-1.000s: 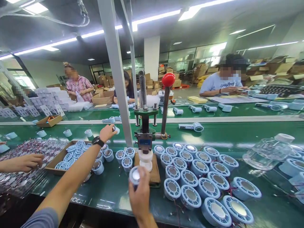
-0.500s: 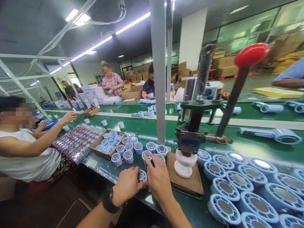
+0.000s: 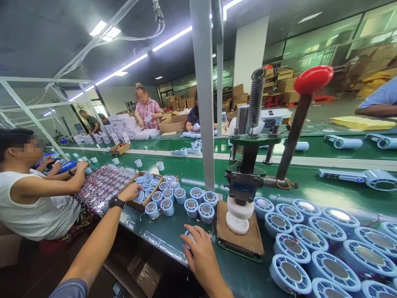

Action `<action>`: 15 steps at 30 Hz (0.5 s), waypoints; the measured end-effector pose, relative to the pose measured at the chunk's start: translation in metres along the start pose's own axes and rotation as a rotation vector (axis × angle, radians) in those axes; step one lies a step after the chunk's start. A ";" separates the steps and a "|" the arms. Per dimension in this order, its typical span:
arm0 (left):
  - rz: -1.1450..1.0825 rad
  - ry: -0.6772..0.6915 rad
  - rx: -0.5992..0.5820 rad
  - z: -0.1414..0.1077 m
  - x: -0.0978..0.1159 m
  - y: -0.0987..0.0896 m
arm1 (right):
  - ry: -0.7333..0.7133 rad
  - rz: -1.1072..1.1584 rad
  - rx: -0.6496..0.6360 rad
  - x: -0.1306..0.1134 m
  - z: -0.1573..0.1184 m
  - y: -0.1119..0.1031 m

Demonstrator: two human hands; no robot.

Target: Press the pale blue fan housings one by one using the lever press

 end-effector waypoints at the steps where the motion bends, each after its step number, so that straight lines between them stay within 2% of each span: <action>1: 0.004 -0.006 0.019 0.001 -0.003 -0.001 | -0.002 0.008 0.004 0.002 -0.005 -0.003; 5: -0.006 -0.025 0.138 -0.010 -0.005 -0.012 | -0.004 0.029 0.031 0.009 -0.025 -0.019; 7: -0.021 -0.010 0.201 -0.024 0.011 -0.011 | 0.019 0.062 0.045 0.012 -0.033 -0.027; 8: -0.036 0.030 0.214 -0.034 0.027 -0.004 | 0.045 0.093 0.052 0.014 -0.037 -0.030; 10: -0.091 0.204 0.177 -0.055 0.072 0.025 | 0.126 0.176 0.058 0.020 -0.041 -0.033; 12: -0.181 0.507 0.054 -0.082 0.130 0.066 | 0.203 0.262 0.042 0.026 -0.044 -0.033; 14: -0.236 0.657 0.005 -0.104 0.171 0.103 | 0.240 0.321 0.017 0.030 -0.046 -0.031; 15: -0.272 0.679 0.008 -0.111 0.183 0.116 | 0.249 0.340 0.006 0.032 -0.047 -0.030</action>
Point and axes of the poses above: each hand's wrist, its own z-axis towards the middle knuckle, its own y-axis out of the palm, x = y × z, the point moved 6 cm from there along z, towards the middle knuckle, and after that the axes turned 10 degrees about -x, right-handed, at the moved point
